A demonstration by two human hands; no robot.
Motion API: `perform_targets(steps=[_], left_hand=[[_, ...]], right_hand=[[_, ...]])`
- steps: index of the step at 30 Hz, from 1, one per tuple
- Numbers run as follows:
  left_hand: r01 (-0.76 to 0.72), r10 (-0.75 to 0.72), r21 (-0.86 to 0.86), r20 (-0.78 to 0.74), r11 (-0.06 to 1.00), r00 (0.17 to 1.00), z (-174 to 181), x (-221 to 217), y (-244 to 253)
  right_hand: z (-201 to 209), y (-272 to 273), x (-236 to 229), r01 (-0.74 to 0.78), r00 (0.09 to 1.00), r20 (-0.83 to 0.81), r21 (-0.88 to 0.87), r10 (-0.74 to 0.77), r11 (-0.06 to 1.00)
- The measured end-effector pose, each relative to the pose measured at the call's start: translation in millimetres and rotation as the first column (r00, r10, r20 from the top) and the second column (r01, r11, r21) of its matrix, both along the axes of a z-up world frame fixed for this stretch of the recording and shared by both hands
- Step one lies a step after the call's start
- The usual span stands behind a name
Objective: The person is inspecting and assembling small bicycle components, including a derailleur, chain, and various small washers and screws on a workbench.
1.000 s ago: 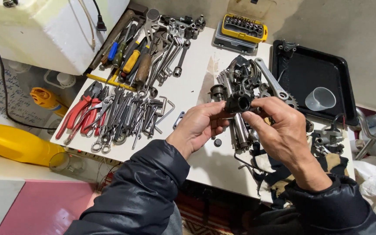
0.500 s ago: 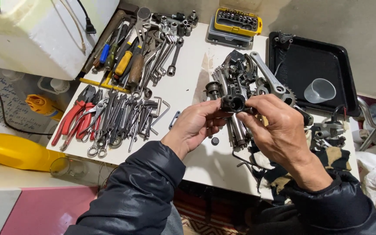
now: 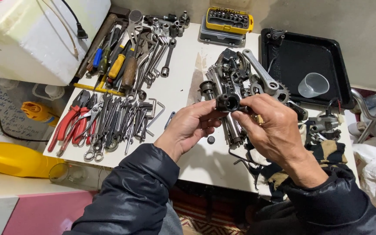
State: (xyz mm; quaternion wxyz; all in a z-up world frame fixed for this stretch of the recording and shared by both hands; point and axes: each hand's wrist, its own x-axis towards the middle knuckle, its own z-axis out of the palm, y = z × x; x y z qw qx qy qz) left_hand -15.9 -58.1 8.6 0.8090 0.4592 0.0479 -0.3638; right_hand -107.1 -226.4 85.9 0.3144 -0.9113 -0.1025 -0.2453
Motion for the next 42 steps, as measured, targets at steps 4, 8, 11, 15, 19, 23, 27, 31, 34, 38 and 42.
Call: perform_targets(steps=[4,8,11,15,19,23,27,31,34,38,42], left_hand=[[0.01,-0.01,0.014,0.008,1.0,1.0,-4.0,0.7,0.0],[0.032,-0.032,0.019,0.005,0.999,0.999,-7.4,1.9,-0.2],[0.047,-0.047,0.02,0.0,0.999,0.999,-9.2,1.7,-0.5],[0.057,-0.057,0.023,-0.003,0.998,0.998,-7.6,0.7,-1.4],[0.062,-0.062,0.027,-0.002,0.998,0.998,-10.6,0.7,-0.8],[0.08,-0.08,0.047,-0.003,0.996,0.997,-16.8,3.3,0.0],[0.099,-0.099,0.069,-0.009,0.993,0.995,-8.6,1.7,2.2],[0.113,-0.112,0.061,-0.023,0.992,0.993,-3.2,0.2,2.3],[0.129,-0.127,0.075,-0.037,0.989,0.991,2.9,-0.1,2.9],[0.137,-0.133,0.09,-0.046,0.986,0.99,3.6,-0.3,1.1],[0.133,-0.129,0.085,-0.043,0.988,0.991,2.6,-1.5,-1.5]], right_hand=[[-1.7,-1.2,-1.0,-0.008,1.0,-0.004,0.012,0.008,1.0],[-2.3,-1.8,-1.4,-0.01,1.0,0.005,0.007,0.01,1.0],[-3.0,-2.8,-1.6,-0.016,1.0,0.002,0.007,0.016,1.0],[-5.1,-5.7,-2.4,-0.012,0.999,-0.035,-0.004,0.011,1.0],[-3.7,-5.6,-3.7,-0.027,0.999,-0.047,-0.013,0.027,1.0],[-0.6,-5.8,-4.3,-0.047,0.996,-0.073,-0.012,0.046,0.999],[3.1,-5.5,-5.2,-0.061,0.993,-0.101,-0.034,0.057,0.998],[-2.0,-10.5,-6.4,-0.059,0.993,-0.104,-0.058,0.052,0.997],[-2.7,-11.7,-7.3,-0.052,0.994,-0.104,-0.075,0.044,0.996],[-2.6,-12.0,-9.1,-0.044,0.991,-0.129,-0.064,0.035,0.997],[-3.8,-15.1,-9.8,-0.053,0.989,-0.139,-0.067,0.043,0.996]])
